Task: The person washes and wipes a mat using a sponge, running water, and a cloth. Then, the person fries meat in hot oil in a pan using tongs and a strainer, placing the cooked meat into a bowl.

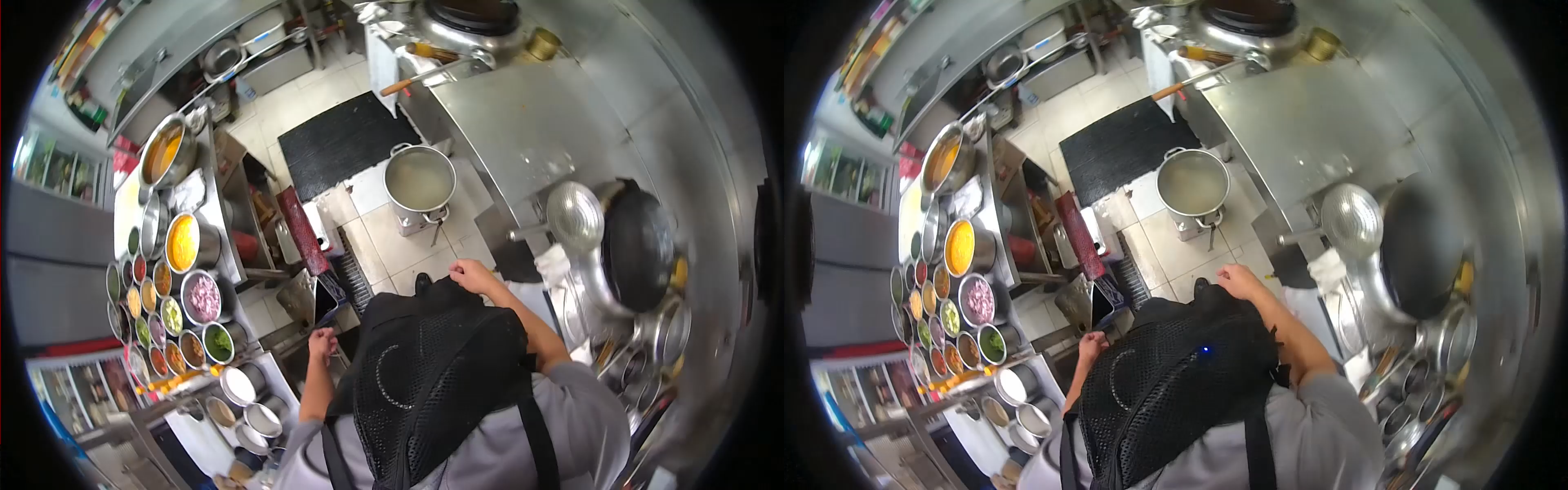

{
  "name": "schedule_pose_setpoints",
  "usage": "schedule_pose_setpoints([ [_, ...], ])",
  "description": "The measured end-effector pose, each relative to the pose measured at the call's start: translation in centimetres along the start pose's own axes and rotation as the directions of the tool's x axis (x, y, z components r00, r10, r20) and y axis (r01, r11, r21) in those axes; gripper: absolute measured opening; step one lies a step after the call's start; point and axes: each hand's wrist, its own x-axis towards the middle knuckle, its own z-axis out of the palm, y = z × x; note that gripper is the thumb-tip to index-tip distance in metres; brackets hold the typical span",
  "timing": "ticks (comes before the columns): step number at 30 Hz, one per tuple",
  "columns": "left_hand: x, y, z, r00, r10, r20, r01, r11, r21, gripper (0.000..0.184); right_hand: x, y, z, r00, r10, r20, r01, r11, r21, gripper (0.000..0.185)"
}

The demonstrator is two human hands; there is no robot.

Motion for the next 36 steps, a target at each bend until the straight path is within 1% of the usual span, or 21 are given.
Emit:
schedule_pose_setpoints([
  [1,-1.6,2.7,2.7,0.991,-0.049,-0.128,0.052,0.998,0.019,0.011,1.3,-0.8,-1.1,1.000,-0.005,0.006,0.005,1.000,0.023,0.025],
  [4,-0.2,4.2,4.7,0.994,0.071,-0.085,-0.074,0.997,-0.037,0.018,5.4,-1.6,-2.5,0.995,-0.096,0.038,0.093,0.994,0.064,0.027],
  [5,-0.5,5.2,5.5,0.991,0.099,-0.095,-0.090,0.992,0.090,0.020,6.5,-2.7,-3.1,0.997,-0.041,0.065,0.037,0.997,0.065,0.027],
  [6,-0.9,6.0,5.9,0.990,0.114,-0.082,-0.106,0.989,0.100,0.019,8.0,-2.4,-3.1,0.997,-0.045,0.070,0.044,0.999,0.016,0.028],
  [7,-1.1,6.1,6.3,0.977,0.163,-0.135,-0.146,0.981,0.131,0.021,9.5,-1.6,-2.8,0.994,-0.089,0.070,0.087,0.996,0.031,0.028],
  [8,-1.5,6.8,6.8,0.965,0.196,-0.176,-0.168,0.973,0.161,0.023,10.5,-2.3,-2.9,0.995,-0.008,0.101,0.004,0.999,0.036,0.028],
  [10,0.6,4.5,6.5,0.912,0.267,-0.310,-0.209,0.956,0.207,0.024,12.3,-2.7,-2.3,0.979,0.029,0.202,-0.062,0.985,0.161,0.027],
  [11,1.1,3.5,6.3,0.905,0.241,-0.351,-0.168,0.960,0.226,0.017,13.2,-2.9,-2.1,0.960,0.008,0.280,-0.040,0.993,0.109,0.027],
  [13,1.4,1.3,6.3,0.835,0.167,-0.525,-0.067,0.976,0.205,0.029,14.4,-3.6,-1.9,0.935,0.044,0.352,-0.032,0.999,-0.041,0.025],
  [14,0.7,0.9,6.3,0.823,0.074,-0.563,0.029,0.985,0.171,0.031,15.0,-4.2,-1.5,0.913,0.048,0.404,-0.015,0.996,-0.084,0.025],
  [16,0.4,-2.3,6.2,0.797,-0.050,-0.602,0.145,0.983,0.110,0.033,15.2,-5.8,-1.5,0.906,-0.036,0.422,0.099,0.987,-0.129,0.024],
  [19,-2.4,-5.8,6.9,0.762,-0.172,-0.624,0.215,0.977,-0.007,0.033,16.6,-7.8,-0.8,0.845,0.048,0.532,0.083,0.972,-0.220,0.024],
  [20,-3.6,-6.5,7.0,0.757,-0.211,-0.618,0.239,0.970,-0.039,0.033,17.6,-7.4,-0.3,0.837,-0.031,0.547,0.208,0.942,-0.265,0.024],
  [22,-5.8,-8.9,7.5,0.717,-0.213,-0.664,0.191,0.976,-0.106,0.032,18.8,-8.2,1.0,0.811,-0.086,0.578,0.273,0.930,-0.245,0.024],
  [24,-8.1,-11.1,8.5,0.637,-0.222,-0.738,0.114,0.974,-0.194,0.031,19.8,-9.5,2.5,0.757,-0.159,0.633,0.362,0.909,-0.205,0.024],
  [25,-9.0,-12.7,8.7,0.595,-0.162,-0.788,0.089,0.987,-0.136,0.029,19.8,-10.0,3.4,0.743,-0.173,0.646,0.374,0.909,-0.186,0.023],
  [26,-10.0,-14.2,9.0,0.576,-0.195,-0.794,0.076,0.980,-0.185,0.029,19.8,-10.2,4.6,0.725,-0.185,0.663,0.382,0.909,-0.164,0.021],
  [28,-12.1,-16.6,9.4,0.537,-0.267,-0.801,0.159,0.964,-0.215,0.031,19.9,-9.0,6.3,0.703,-0.189,0.686,0.399,0.903,-0.160,0.017],
  [31,-15.0,-19.3,9.3,0.522,-0.391,-0.758,0.269,0.919,-0.289,0.046,20.1,-7.1,8.0,0.607,-0.201,0.769,0.535,0.819,-0.208,0.016],
  [33,-16.9,-20.1,8.8,0.489,-0.417,-0.766,0.261,0.908,-0.328,0.050,18.8,-6.0,9.2,0.621,-0.065,0.781,0.376,0.899,-0.223,0.015],
  [36,-17.2,-23.4,7.1,0.438,-0.429,-0.790,0.221,0.903,-0.368,0.058,16.2,-5.6,12.1,0.572,-0.015,0.820,0.453,0.839,-0.301,0.015],
])
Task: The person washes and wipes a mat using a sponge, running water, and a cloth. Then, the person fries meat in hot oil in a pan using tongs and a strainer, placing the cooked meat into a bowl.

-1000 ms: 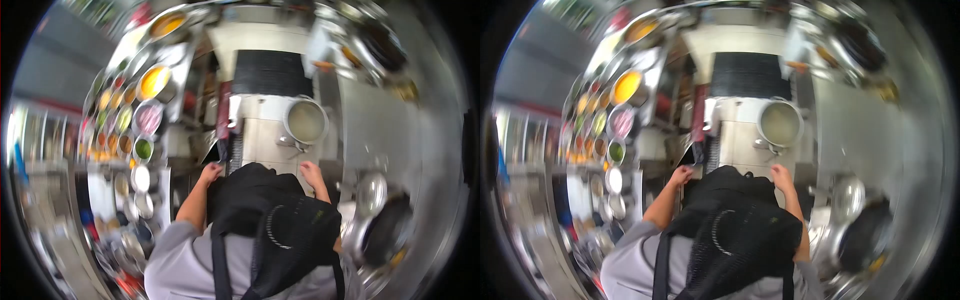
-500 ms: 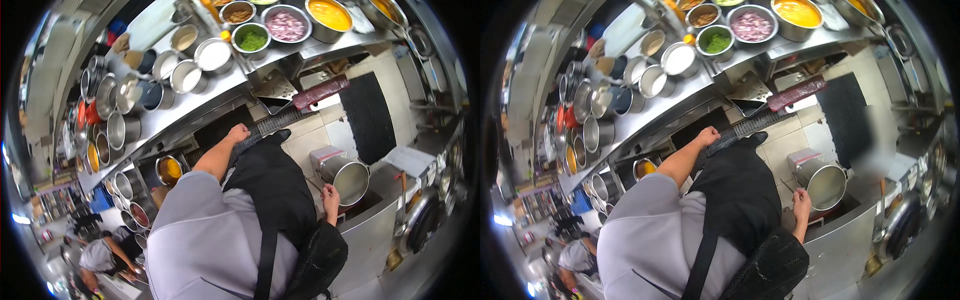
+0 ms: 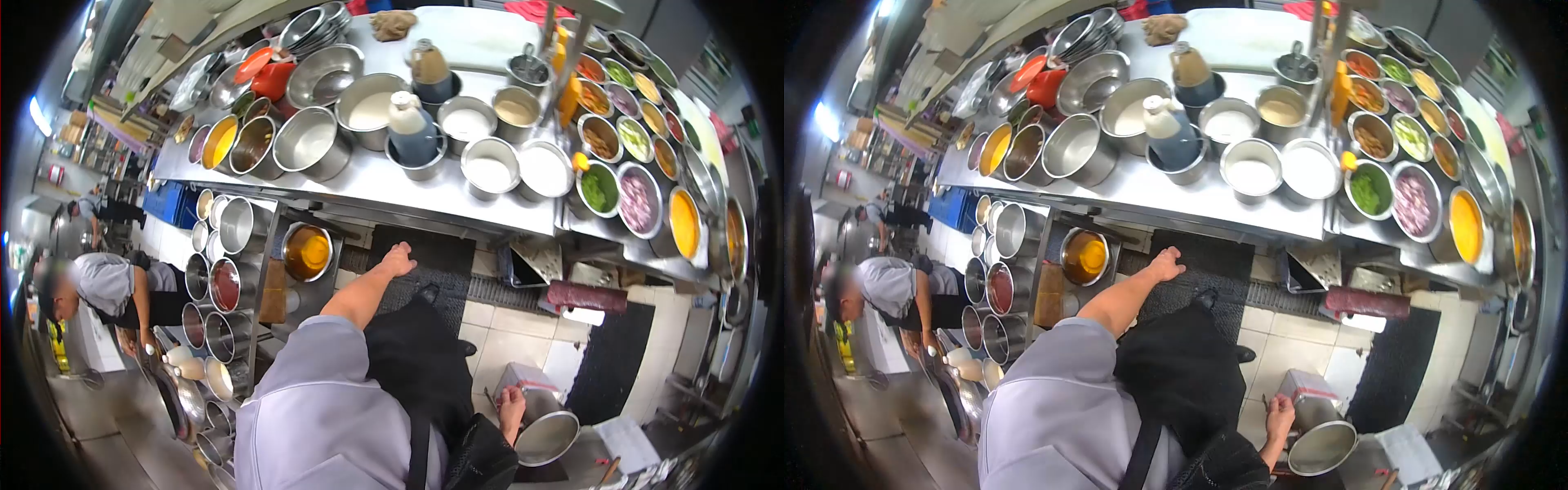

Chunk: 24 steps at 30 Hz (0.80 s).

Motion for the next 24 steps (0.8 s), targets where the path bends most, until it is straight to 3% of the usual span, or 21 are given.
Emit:
schedule_pose_setpoints([
  [4,5.5,-3.9,-0.5,0.986,0.024,-0.166,-0.036,0.997,-0.068,0.066,4.0,-3.6,6.5,0.994,-0.057,0.095,0.065,0.995,-0.080,0.019],
  [6,8.4,-5.8,-0.4,0.979,0.016,-0.202,-0.033,0.996,-0.083,0.067,8.5,-3.6,10.2,0.956,-0.250,0.153,0.285,0.916,-0.282,0.021],
  [7,9.8,-6.5,-0.8,0.974,0.030,-0.226,-0.051,0.995,-0.088,0.068,10.9,-4.1,12.2,0.943,-0.280,0.183,0.324,0.900,-0.291,0.021],
  [9,10.9,-8.1,-1.1,0.953,-0.005,-0.303,-0.043,0.987,-0.152,0.067,14.9,-4.8,15.5,0.840,-0.457,0.293,0.539,0.763,-0.357,0.022],
  [11,10.9,-11.4,0.1,0.938,-0.032,-0.345,-0.040,0.979,-0.200,0.065,16.1,-8.9,18.0,0.793,-0.479,0.377,0.598,0.730,-0.330,0.022],
  [13,11.0,-14.6,1.8,0.888,0.036,-0.458,-0.148,0.966,-0.210,0.061,17.5,-11.3,19.6,0.715,-0.535,0.450,0.694,0.620,-0.365,0.023],
  [16,9.6,-17.5,4.2,0.894,-0.110,-0.434,-0.100,0.895,-0.435,0.048,18.1,-14.5,21.1,0.717,-0.518,0.467,0.693,0.603,-0.395,0.021],
  [23,8.9,-18.6,4.0,0.792,-0.096,-0.604,-0.206,0.888,-0.411,0.033,19.8,-12.3,22.8,0.723,-0.442,0.531,0.683,0.577,-0.448,0.020],
  [24,9.4,-18.1,3.4,0.710,-0.073,-0.700,-0.245,0.907,-0.343,0.033,20.3,-11.0,22.8,0.682,-0.469,0.561,0.726,0.526,-0.443,0.019],
])
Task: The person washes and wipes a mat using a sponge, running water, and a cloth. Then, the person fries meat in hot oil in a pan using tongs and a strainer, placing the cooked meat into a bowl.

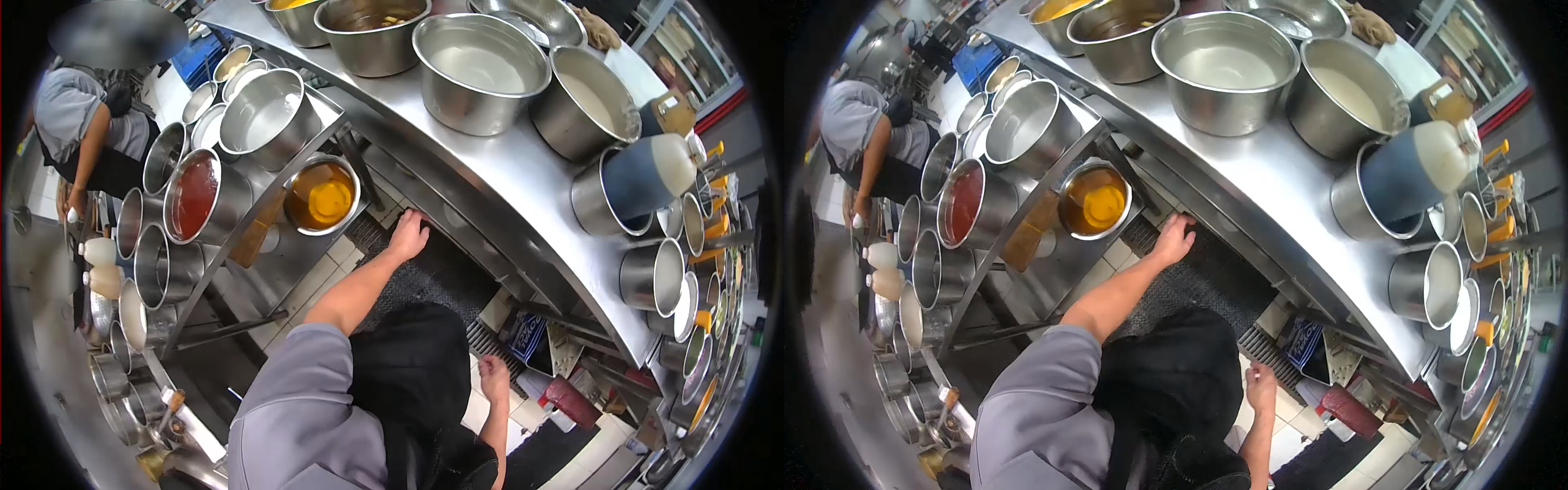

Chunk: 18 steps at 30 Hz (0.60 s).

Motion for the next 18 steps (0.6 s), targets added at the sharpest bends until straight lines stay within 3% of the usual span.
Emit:
schedule_pose_setpoints([
  [1,1.4,0.7,0.0,0.990,0.089,-0.108,-0.085,0.996,0.036,0.033,-0.1,0.9,0.7,0.998,-0.063,-0.003,0.063,0.997,-0.033,0.018],
  [2,2.5,1.5,0.1,0.984,0.119,-0.135,-0.120,0.993,0.002,0.035,-0.4,1.1,1.2,1.000,0.013,0.019,-0.013,1.000,-0.016,0.017],
  [3,3.7,2.9,-0.2,0.985,0.125,-0.118,-0.122,0.992,0.036,0.036,-0.7,1.4,1.7,0.995,0.090,0.034,-0.090,0.996,0.004,0.017],
  [6,7.6,5.5,1.4,0.985,0.167,-0.047,-0.151,0.958,0.242,0.054,-1.1,2.9,2.6,0.999,0.007,0.046,-0.006,1.000,-0.021,0.016],
  [7,10.0,2.6,5.5,0.951,0.305,-0.058,-0.268,0.900,0.343,0.053,-1.2,3.1,2.7,0.998,0.015,0.060,-0.014,0.999,-0.029,0.015],
  [9,12.2,4.8,6.2,0.950,0.210,0.231,-0.282,0.894,0.347,0.049,-1.1,3.5,2.9,0.996,0.056,0.070,-0.054,0.998,-0.032,0.015],
  [11,14.8,3.3,11.2,0.889,0.450,-0.084,-0.432,0.886,0.171,0.044,-0.9,3.5,3.0,0.997,0.064,0.033,-0.063,0.997,-0.034,0.016],
  [12,13.9,7.3,8.3,0.670,0.645,-0.367,-0.641,0.752,0.154,0.043,-0.9,3.9,3.1,0.994,0.100,0.047,-0.098,0.995,-0.032,0.017],
  [13,15.2,6.1,11.1,0.758,0.604,-0.246,-0.563,0.797,0.220,0.041,-0.6,3.9,3.0,0.989,0.135,0.062,-0.134,0.991,-0.029,0.018],
  [14,15.6,5.1,14.3,0.879,0.403,-0.256,-0.475,0.793,-0.382,0.042,-0.6,3.9,2.9,0.994,0.105,0.026,-0.104,0.994,-0.029,0.022],
  [15,15.4,5.1,16.2,0.965,0.235,-0.115,-0.220,0.489,-0.844,0.043,-0.7,3.6,2.6,0.994,0.105,0.004,-0.105,0.994,-0.019,0.022],
  [16,14.5,6.1,15.5,0.881,0.426,-0.203,-0.464,0.699,-0.545,0.046,-0.8,3.3,2.4,0.989,0.142,0.029,-0.141,0.990,-0.031,0.023],
  [17,13.3,7.2,13.7,0.755,0.622,-0.207,-0.652,0.743,-0.149,0.048,-1.0,3.1,2.3,0.982,0.179,0.054,-0.177,0.983,-0.041,0.024],
  [18,12.0,8.6,12.1,0.715,0.674,-0.184,-0.689,0.724,-0.024,0.049,-1.4,3.0,2.2,0.982,0.182,0.045,-0.181,0.983,-0.031,0.025],
])
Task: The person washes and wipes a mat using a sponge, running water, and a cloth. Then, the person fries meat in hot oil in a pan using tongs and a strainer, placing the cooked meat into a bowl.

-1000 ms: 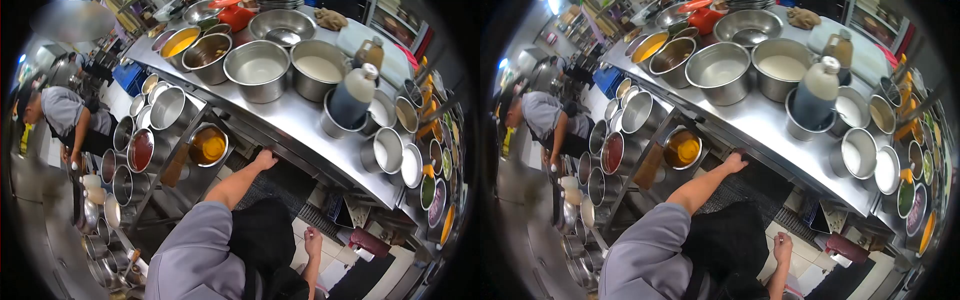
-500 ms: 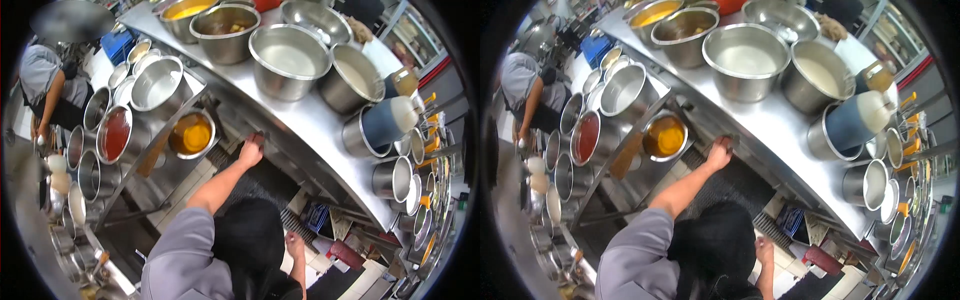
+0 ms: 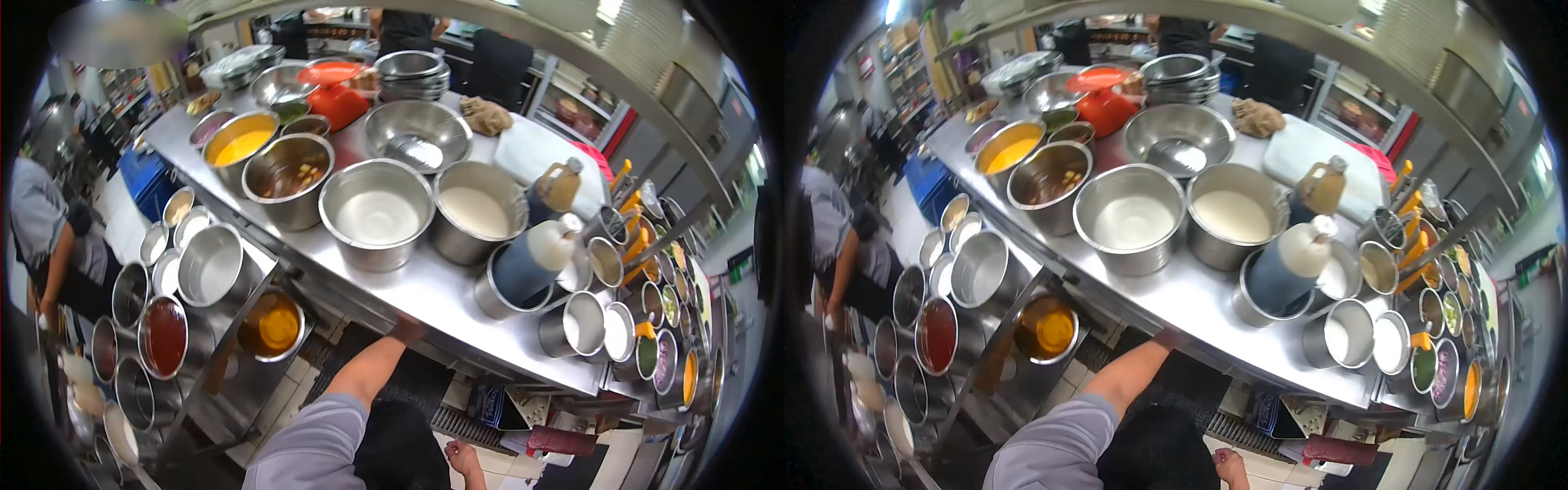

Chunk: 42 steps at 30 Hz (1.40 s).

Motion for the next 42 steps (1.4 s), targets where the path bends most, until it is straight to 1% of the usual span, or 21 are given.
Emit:
schedule_pose_setpoints([
  [1,0.1,1.6,-1.4,0.998,0.060,0.031,-0.063,0.991,0.114,0.050,-0.6,-0.5,-0.4,1.000,0.008,-0.021,-0.008,1.000,0.017,0.025],
  [3,-1.0,3.1,-2.2,0.943,-0.143,0.301,0.128,0.989,0.072,0.050,-1.8,-1.5,-1.4,1.000,0.013,-0.001,-0.013,1.000,0.003,0.026],
  [4,-1.1,3.8,-2.9,0.942,-0.139,0.306,0.124,0.990,0.069,0.050,-2.2,-1.9,-1.8,0.999,0.038,0.012,-0.038,0.999,-0.004,0.026],
  [6,-1.4,5.7,-4.4,0.751,-0.357,0.555,0.288,0.934,0.210,0.048,-2.9,-2.4,-2.2,1.000,0.031,0.003,-0.031,0.999,0.013,0.026],
  [7,-0.7,6.9,-5.9,0.747,-0.367,0.554,0.303,0.930,0.207,0.048,-3.2,-2.7,-2.6,1.000,0.019,-0.006,-0.019,1.000,0.023,0.026],
  [9,-0.2,8.9,-8.7,0.583,-0.432,0.688,0.265,0.902,0.341,0.044,-3.3,-3.8,-3.3,1.000,-0.013,0.002,0.013,1.000,0.014,0.027],
  [10,-1.5,9.4,-9.5,0.688,-0.450,0.570,0.373,0.892,0.255,0.035,-3.2,-4.8,-3.8,0.999,-0.026,0.033,0.026,1.000,0.002,0.028],
  [12,-5.0,9.8,-9.8,0.786,-0.498,0.366,0.510,0.857,0.071,0.024,-2.5,-6.1,-4.4,0.988,-0.142,0.065,0.145,0.988,-0.044,0.030],
  [13,-6.1,9.9,-10.6,0.702,-0.576,0.418,0.640,0.768,-0.016,0.023,-2.3,-8.0,-4.9,0.990,-0.104,0.097,0.111,0.991,-0.072,0.029],
  [14,-7.8,10.4,-11.1,0.731,-0.623,0.279,0.660,0.749,-0.058,0.016,-1.3,-7.3,-4.4,0.962,-0.245,0.118,0.253,0.966,-0.057,0.026],
  [15,-8.7,10.9,-12.3,0.673,-0.682,0.286,0.734,0.665,-0.139,0.009,-1.0,-9.5,-4.9,0.965,-0.189,0.184,0.195,0.981,-0.015,0.024],
  [16,-10.2,10.8,-12.8,0.661,-0.708,0.248,0.749,0.638,-0.176,0.007,-0.1,-9.6,-4.9,0.936,-0.252,0.247,0.280,0.957,-0.082,0.024],
  [17,-10.9,11.5,-14.1,0.597,-0.769,0.229,0.802,0.566,-0.193,0.009,0.4,-9.7,-4.6,0.934,-0.227,0.276,0.247,0.968,-0.040,0.024],
  [18,-12.9,11.2,-14.3,0.571,-0.800,0.186,0.817,0.530,-0.228,0.010,0.8,-10.1,-4.4,0.941,-0.153,0.303,0.189,0.977,-0.094,0.022],
  [21,-17.7,11.3,-15.7,0.457,-0.884,0.097,0.867,0.418,-0.271,0.012,2.0,-9.4,-4.0,0.917,-0.119,0.381,0.203,0.961,-0.188,0.019],
  [22,-19.2,11.3,-16.6,0.348,-0.920,0.180,0.901,0.276,-0.334,0.013,2.3,-8.7,-3.5,0.900,-0.150,0.409,0.259,0.939,-0.225,0.018],
  [24,-22.9,11.1,-17.0,0.300,-0.947,0.114,0.913,0.250,-0.324,0.014,2.3,-9.2,-3.3,0.867,-0.175,0.467,0.340,0.892,-0.297,0.018],
  [30,-26.6,11.1,-20.8,0.115,-0.988,0.103,0.944,0.077,-0.320,0.023,1.3,-11.0,-0.9,0.815,0.101,0.570,0.073,0.959,-0.275,0.025],
  [38,-22.7,8.4,-18.7,0.238,-0.960,0.147,0.946,0.195,-0.260,0.023,2.6,-7.8,-0.9,0.818,0.212,0.535,-0.080,0.962,-0.260,0.030],
  [40,-21.1,7.5,-17.3,0.340,-0.932,0.124,0.927,0.309,-0.214,0.025,2.8,-7.0,-1.3,0.823,0.262,0.504,-0.163,0.959,-0.233,0.031],
  [42,-19.6,6.9,-15.7,0.380,-0.916,0.128,0.911,0.347,-0.222,0.026,3.0,-6.0,-1.6,0.833,0.297,0.467,-0.220,0.952,-0.213,0.032],
])
